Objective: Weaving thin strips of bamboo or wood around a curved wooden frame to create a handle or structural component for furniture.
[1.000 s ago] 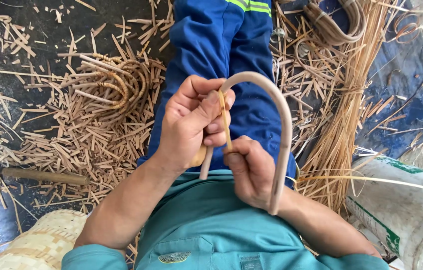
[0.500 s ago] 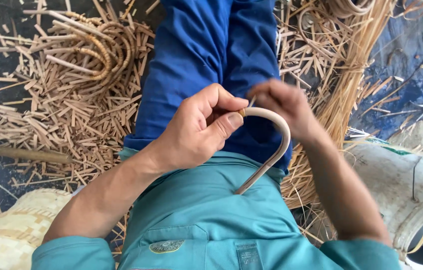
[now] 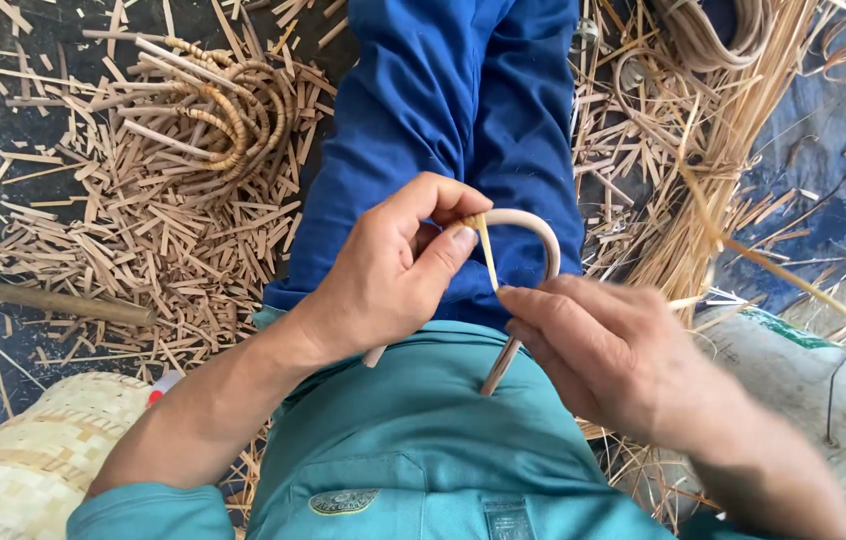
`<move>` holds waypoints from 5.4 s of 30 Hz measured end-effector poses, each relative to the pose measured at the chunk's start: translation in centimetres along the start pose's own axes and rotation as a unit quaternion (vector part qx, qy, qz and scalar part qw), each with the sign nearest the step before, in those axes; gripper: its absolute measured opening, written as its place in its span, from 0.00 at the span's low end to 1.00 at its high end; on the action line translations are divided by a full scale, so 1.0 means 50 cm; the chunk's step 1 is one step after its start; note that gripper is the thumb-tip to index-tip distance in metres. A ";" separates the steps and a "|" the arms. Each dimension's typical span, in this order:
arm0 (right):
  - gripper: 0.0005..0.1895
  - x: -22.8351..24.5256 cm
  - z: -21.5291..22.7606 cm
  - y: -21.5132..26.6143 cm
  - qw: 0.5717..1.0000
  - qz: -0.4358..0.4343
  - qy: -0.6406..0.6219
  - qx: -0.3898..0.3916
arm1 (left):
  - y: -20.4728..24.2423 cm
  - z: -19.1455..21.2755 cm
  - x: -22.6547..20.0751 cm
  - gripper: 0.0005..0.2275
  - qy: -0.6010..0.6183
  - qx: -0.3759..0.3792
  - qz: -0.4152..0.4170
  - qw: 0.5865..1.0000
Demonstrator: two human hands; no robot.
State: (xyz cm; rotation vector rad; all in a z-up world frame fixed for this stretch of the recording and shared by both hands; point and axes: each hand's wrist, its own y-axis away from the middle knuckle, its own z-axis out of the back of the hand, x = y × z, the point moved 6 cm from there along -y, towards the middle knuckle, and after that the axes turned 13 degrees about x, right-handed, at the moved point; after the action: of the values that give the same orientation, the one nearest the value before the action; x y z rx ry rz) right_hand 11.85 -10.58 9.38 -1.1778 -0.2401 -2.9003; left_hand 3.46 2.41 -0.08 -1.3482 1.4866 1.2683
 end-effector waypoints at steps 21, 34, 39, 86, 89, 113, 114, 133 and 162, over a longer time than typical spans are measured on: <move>0.05 -0.073 -0.190 0.005 0.953 -0.141 -0.165 -0.210 | -0.040 0.045 0.044 0.04 0.343 -0.103 -0.101 0.928; 0.07 -0.294 -0.219 0.065 0.901 -0.208 -0.357 -0.128 | 0.005 -0.023 0.038 0.04 0.247 0.081 0.007 0.966; 0.06 -0.336 -0.128 -0.017 0.933 -0.194 -0.291 -0.089 | 0.009 -0.046 0.031 0.06 0.087 0.061 0.028 0.994; 0.05 -0.116 -0.211 0.059 0.854 -0.167 -0.490 -0.056 | 0.018 0.020 0.045 0.07 0.018 -0.043 -0.072 0.996; 0.06 -0.100 -0.195 0.027 0.846 -0.193 -0.485 -0.106 | 0.007 0.033 0.057 0.06 0.108 -0.089 -0.114 0.984; 0.07 -0.183 -0.272 0.090 0.836 -0.148 -0.496 -0.181 | 0.017 -0.027 0.081 0.06 0.395 0.049 -0.044 0.916; 0.07 -0.188 -0.273 0.099 0.858 -0.181 -0.455 -0.153 | 0.018 -0.028 0.076 0.06 0.383 0.053 -0.052 0.921; 0.11 -0.008 0.033 -0.019 0.993 0.109 0.013 0.029 | 0.002 -0.035 0.035 0.06 0.174 0.027 0.095 0.980; 0.11 -0.189 -0.203 0.085 0.854 -0.078 -0.466 -0.217 | -0.010 -0.008 0.039 0.06 0.363 -0.012 -0.072 0.929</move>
State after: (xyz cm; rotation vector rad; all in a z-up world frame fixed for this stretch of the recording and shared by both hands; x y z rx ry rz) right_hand 11.83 -16.74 -3.75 -2.6715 0.3769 -2.2622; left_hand 3.66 1.59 -1.92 -2.0347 1.7977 0.7089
